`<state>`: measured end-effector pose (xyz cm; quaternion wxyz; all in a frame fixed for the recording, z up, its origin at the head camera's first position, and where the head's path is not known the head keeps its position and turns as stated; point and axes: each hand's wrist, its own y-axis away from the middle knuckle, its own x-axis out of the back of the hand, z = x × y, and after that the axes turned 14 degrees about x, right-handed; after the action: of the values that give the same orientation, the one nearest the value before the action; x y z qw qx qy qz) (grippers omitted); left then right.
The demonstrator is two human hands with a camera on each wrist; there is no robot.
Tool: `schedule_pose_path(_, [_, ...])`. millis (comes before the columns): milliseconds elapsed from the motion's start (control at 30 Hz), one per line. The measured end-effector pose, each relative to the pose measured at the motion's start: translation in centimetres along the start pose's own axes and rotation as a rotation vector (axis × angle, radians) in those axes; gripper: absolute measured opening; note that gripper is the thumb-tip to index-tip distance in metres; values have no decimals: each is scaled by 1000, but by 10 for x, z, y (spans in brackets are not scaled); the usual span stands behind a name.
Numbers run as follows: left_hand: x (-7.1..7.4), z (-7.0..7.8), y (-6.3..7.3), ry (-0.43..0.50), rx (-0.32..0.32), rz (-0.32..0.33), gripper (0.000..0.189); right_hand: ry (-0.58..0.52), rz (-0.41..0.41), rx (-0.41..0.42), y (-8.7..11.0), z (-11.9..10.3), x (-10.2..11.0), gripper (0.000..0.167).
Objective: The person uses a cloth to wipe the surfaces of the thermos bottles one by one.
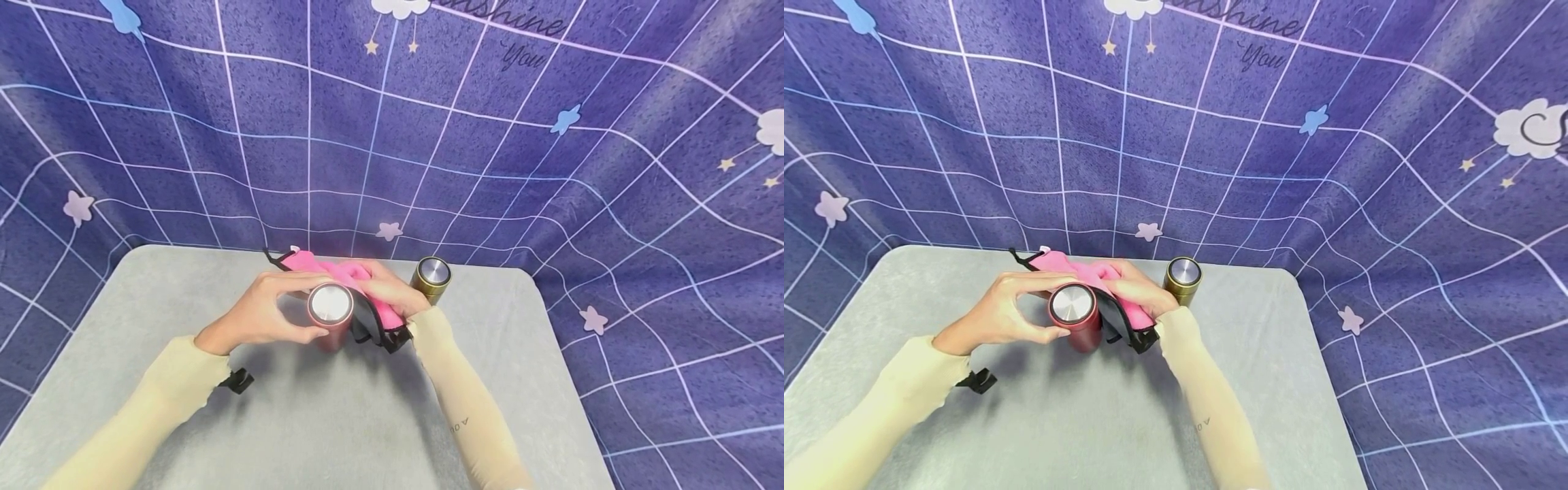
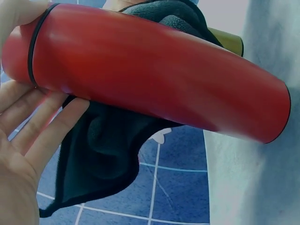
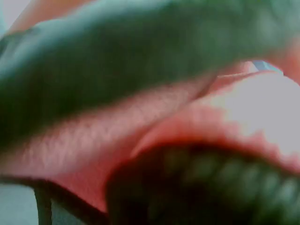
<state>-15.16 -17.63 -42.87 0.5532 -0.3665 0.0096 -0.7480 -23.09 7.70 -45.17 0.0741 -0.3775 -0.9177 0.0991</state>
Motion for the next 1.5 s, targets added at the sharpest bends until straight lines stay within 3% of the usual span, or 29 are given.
schedule_pose_path(167, [0,-2,2,10,66,19,77,72,108,57,11,9,-5,40])
schedule_pose_path(400, [3,-10,0,71,121,28,74,323,389,91,37,13,-26,39])
schedule_pose_path(567, [6,-14,-2,108,183,50,71,530,614,205,60,18,-52,37])
schedule_pose_path(667, [7,-17,-3,119,221,66,70,593,677,319,72,20,-66,38])
schedule_pose_path(900, [6,-19,-5,128,283,119,67,867,617,690,84,21,-87,44])
schedule_pose_path(1067, [5,-17,-7,137,326,110,64,1063,537,887,82,20,-97,34])
schedule_pose_path(1267, [7,-18,-9,153,348,106,62,1274,425,971,75,14,-101,33])
schedule_pose_path(1500, [12,-21,-10,170,435,119,59,1452,319,1081,66,7,-98,24])
